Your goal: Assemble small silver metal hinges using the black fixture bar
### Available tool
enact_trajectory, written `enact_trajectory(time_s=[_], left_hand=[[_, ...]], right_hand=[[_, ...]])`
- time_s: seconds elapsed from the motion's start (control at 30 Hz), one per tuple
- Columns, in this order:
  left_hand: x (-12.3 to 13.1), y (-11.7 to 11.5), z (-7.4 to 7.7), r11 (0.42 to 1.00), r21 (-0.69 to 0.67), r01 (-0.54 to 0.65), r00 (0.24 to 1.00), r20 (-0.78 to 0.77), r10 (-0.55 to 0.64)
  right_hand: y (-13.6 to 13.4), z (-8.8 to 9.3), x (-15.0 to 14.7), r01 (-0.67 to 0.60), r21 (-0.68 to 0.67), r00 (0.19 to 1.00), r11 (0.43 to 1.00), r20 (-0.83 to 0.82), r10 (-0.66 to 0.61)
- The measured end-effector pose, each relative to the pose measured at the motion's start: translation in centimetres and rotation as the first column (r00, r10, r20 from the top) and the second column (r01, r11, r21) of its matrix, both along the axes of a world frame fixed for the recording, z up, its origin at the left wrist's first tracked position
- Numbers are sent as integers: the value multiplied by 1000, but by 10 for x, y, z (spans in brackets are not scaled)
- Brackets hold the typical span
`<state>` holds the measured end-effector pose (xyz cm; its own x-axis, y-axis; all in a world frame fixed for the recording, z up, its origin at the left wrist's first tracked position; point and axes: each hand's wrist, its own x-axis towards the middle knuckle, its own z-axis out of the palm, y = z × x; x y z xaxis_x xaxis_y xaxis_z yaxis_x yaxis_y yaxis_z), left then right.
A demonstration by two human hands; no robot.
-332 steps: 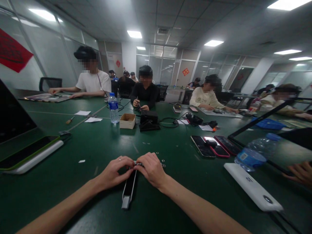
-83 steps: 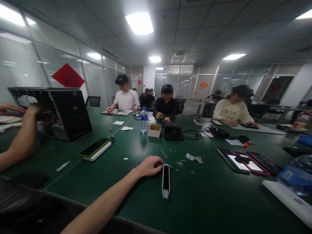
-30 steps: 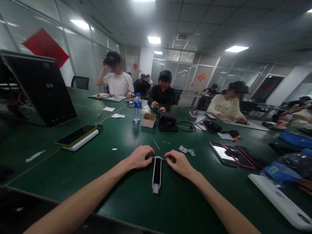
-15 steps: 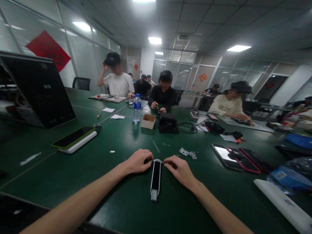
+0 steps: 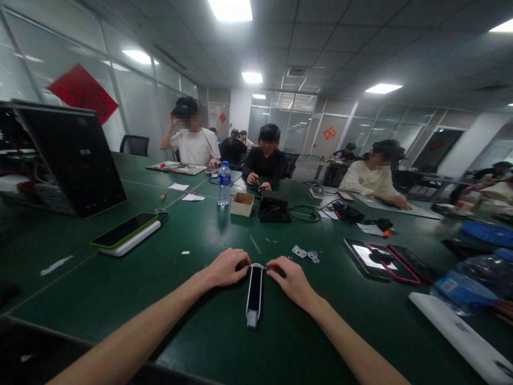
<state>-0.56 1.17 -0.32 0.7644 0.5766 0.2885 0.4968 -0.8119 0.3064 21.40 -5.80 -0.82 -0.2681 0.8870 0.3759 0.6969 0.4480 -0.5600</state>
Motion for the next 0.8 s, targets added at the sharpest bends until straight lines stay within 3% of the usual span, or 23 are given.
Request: enact_trajectory(time_s=[0.8], left_hand=[[-1,-4,4,998,-34,-46,999,-16,46]], right_hand=[[-2,6,-4,9,2,1000,1000,-14,-9]])
